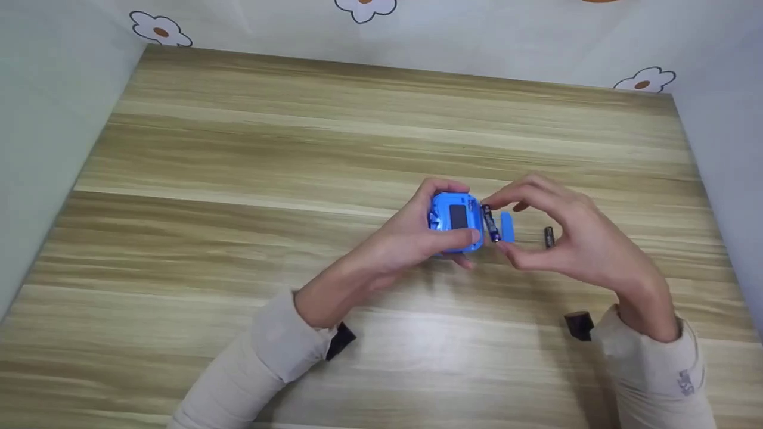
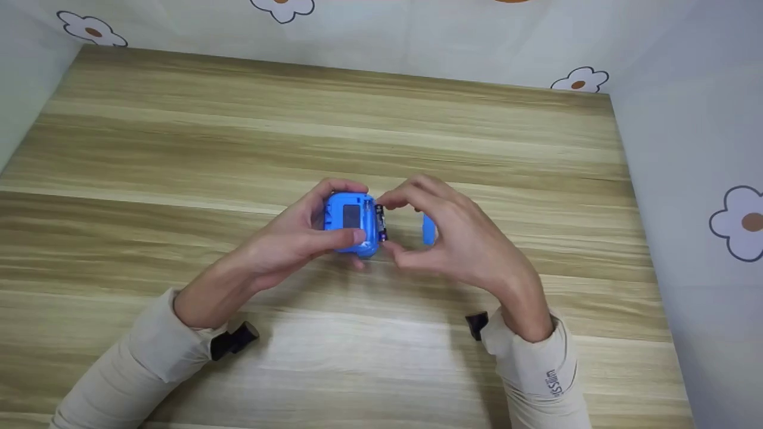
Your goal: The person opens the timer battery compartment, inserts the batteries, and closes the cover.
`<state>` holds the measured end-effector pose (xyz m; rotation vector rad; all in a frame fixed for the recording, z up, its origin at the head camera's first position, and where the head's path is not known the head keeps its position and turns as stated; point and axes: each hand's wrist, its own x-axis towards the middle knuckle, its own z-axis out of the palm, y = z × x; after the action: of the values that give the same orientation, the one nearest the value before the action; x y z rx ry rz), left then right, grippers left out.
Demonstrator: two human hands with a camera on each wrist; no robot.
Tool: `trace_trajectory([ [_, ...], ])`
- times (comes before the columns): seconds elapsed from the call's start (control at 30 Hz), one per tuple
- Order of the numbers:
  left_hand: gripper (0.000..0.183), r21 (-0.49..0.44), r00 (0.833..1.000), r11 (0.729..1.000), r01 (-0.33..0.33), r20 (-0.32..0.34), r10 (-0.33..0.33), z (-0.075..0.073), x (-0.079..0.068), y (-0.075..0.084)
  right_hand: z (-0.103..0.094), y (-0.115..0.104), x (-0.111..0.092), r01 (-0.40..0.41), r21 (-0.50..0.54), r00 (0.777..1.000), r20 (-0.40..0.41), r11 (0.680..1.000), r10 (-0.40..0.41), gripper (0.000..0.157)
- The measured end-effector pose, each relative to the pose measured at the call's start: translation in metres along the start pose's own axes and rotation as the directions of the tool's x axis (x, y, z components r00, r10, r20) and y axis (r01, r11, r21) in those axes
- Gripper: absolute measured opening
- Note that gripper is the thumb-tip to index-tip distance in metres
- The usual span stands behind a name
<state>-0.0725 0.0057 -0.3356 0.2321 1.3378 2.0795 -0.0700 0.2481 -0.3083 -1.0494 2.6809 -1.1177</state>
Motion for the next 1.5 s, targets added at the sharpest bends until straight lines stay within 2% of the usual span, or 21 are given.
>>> trace_trajectory([
  [0.23, 0.061, -0.028, 1.0, 0.999, -0.026, 0.002, 0.026, 0.002, 0.002, -0.005, 0.008, -0.01, 0.002, 0.024, -0.039, 1.0, -0.015, 0.999, -0.024, 0.051],
  [0.53, 0.059, 0.003, 0.999, 0.999, -0.038, 0.004, 0.038, 0.002, 0.0, -0.002, 0.007, -0.029, 0.011, -0.013, 0.025, 0.998, -0.061, 1.0, 0.014, 0.056],
  [0.7, 0.056, 0.007, 0.998, 0.998, -0.057, 0.012, 0.057, 0.004, 0.0, -0.005, 0.011, -0.026, 0.011, -0.014, 0.048, 0.997, -0.08, 0.999, 0.018, 0.053],
  [0.83, 0.052, 0.039, 0.998, 0.997, -0.059, -0.01, 0.06, 0.004, 0.0, -0.009, 0.016, -0.017, 0.009, -0.02, 0.056, 0.994, -0.105, 0.998, 0.025, 0.052],
  [1.07, 0.05, 0.078, 0.992, 0.996, -0.046, -0.115, 0.055, 0.006, 0.002, -0.015, 0.024, -0.013, 0.013, -0.07, 0.042, 0.991, -0.109, 0.997, 0.074, 0.049],
  [1.2, 0.05, 0.074, 0.987, 0.997, -0.034, -0.156, 0.045, 0.006, 0.004, -0.016, 0.024, -0.01, 0.014, -0.075, 0.046, 0.993, -0.085, 0.996, 0.079, 0.047],
  [1.3, 0.05, 0.047, 0.987, 0.999, -0.028, -0.157, 0.035, 0.008, 0.004, -0.015, 0.015, -0.011, 0.013, -0.068, 0.047, 0.997, -0.036, 0.997, 0.07, 0.049],
  [1.4, 0.049, 0.018, 0.987, 1.0, -0.019, -0.157, 0.021, 0.009, 0.003, -0.013, 0.003, 0.003, 0.005, -0.12, -0.037, 0.993, 0.006, 0.992, 0.121, 0.048],
  [1.5, 0.048, -0.017, 0.987, 1.0, -0.018, -0.16, 0.015, 0.008, 0.003, -0.011, -0.002, 0.025, -0.004, -0.237, -0.218, 0.967, 0.04, 0.947, 0.251, 0.047],
])
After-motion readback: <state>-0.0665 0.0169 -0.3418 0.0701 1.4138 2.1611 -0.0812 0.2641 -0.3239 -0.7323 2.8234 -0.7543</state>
